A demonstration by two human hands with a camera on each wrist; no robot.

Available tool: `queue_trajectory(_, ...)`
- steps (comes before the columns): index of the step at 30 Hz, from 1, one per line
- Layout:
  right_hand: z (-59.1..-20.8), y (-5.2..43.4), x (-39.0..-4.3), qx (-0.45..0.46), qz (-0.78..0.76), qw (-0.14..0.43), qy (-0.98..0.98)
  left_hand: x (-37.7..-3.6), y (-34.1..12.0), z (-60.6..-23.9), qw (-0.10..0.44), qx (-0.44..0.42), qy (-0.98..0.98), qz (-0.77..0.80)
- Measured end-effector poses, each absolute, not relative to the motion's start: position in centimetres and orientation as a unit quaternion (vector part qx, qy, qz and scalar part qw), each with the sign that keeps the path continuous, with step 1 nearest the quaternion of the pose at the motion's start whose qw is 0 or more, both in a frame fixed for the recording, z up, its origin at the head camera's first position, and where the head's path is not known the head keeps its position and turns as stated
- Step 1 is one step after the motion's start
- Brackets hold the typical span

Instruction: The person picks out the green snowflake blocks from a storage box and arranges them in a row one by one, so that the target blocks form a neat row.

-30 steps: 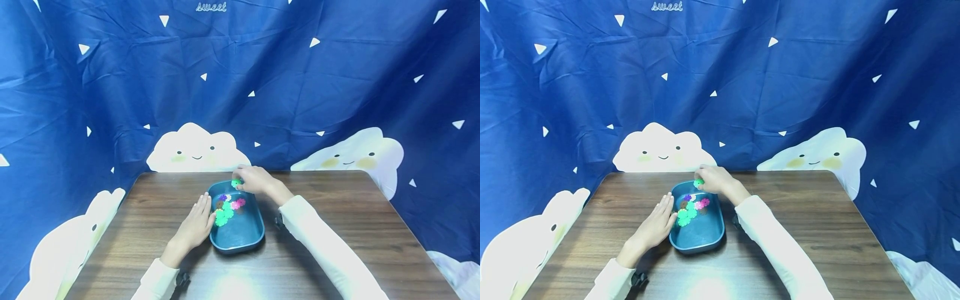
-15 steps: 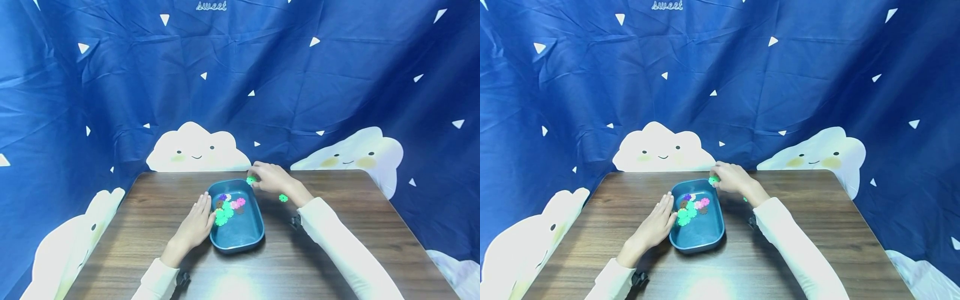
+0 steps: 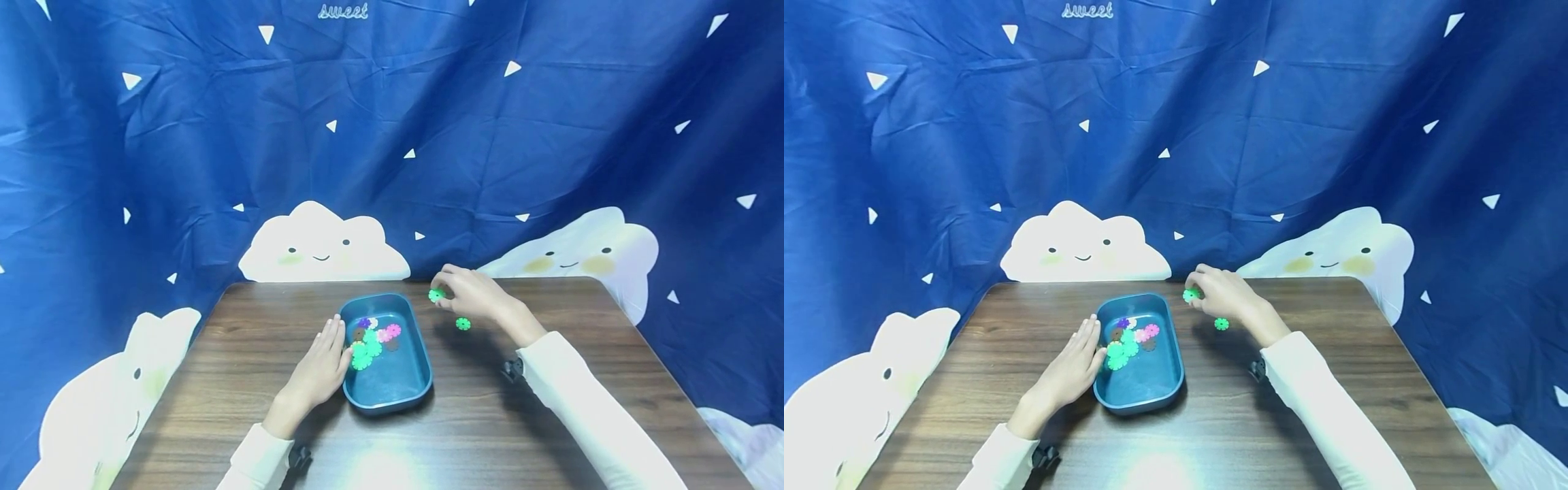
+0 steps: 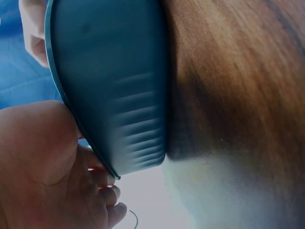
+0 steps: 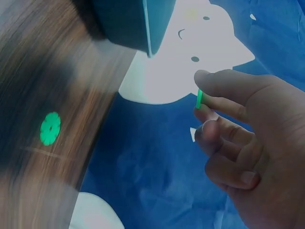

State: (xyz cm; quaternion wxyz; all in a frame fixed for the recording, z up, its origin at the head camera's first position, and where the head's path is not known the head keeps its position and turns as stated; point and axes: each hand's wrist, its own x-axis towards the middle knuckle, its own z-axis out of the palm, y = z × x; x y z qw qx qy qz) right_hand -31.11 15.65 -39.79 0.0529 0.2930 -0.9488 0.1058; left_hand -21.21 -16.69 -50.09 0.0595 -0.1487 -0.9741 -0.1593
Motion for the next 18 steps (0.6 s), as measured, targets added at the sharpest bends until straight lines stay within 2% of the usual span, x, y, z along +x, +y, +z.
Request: queue_trajectory(18, -40.1, 21.4, -30.0, 0.271, 0.115, 0.082, -0.952, -21.3, -16.7, -50.1, 0.057, -0.147, -0.975, -0.157)
